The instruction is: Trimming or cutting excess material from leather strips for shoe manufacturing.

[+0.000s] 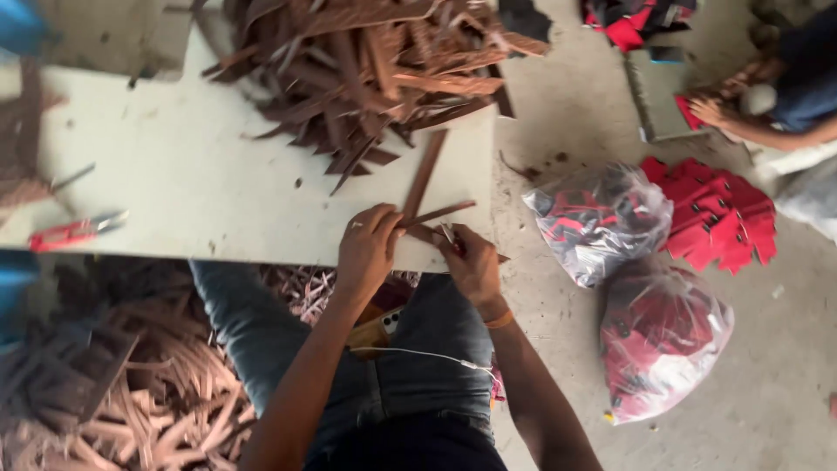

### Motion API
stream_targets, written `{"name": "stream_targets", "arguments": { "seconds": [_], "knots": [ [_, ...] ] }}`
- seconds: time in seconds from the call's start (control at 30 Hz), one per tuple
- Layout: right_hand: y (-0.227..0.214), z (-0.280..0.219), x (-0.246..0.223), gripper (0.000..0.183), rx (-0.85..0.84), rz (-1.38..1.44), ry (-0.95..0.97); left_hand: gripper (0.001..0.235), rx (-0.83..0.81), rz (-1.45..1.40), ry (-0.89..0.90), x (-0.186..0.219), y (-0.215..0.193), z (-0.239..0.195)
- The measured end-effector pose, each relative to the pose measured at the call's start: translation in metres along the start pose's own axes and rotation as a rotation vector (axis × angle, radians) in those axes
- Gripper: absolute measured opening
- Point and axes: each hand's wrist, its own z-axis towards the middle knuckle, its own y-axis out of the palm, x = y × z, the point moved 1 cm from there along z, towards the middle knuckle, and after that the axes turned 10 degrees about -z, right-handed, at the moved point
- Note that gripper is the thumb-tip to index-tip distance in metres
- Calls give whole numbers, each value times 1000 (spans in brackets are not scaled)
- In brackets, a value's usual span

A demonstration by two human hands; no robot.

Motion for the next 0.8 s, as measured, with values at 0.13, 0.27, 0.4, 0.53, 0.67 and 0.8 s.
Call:
{"name": "stream_targets", "arguments": {
  "seconds": [0.13, 0.27, 0.4, 0.53, 0.67, 0.8],
  "knots": [
    [-11, 21, 10, 24, 39, -26, -121, 26, 40, 41, -12, -4, 8, -7],
    [-13, 41, 7, 26, 138, -209, -256, 24, -21, -48, -10, -7, 25, -4],
    [-8, 39, 21, 22, 68, -339, -233, 20, -11, -147, -22, 0, 25, 5],
    [-13, 38, 18, 17, -20, -269, -170, 20, 4, -151, -51, -3, 33, -2],
    [8, 21, 13, 16, -294, 403, 92, 33, 16, -117, -82, 24, 21, 2],
    [17, 10, -7, 20, -319, 560, 238, 32, 46, -82, -109, 19, 33, 3]
  ]
}}
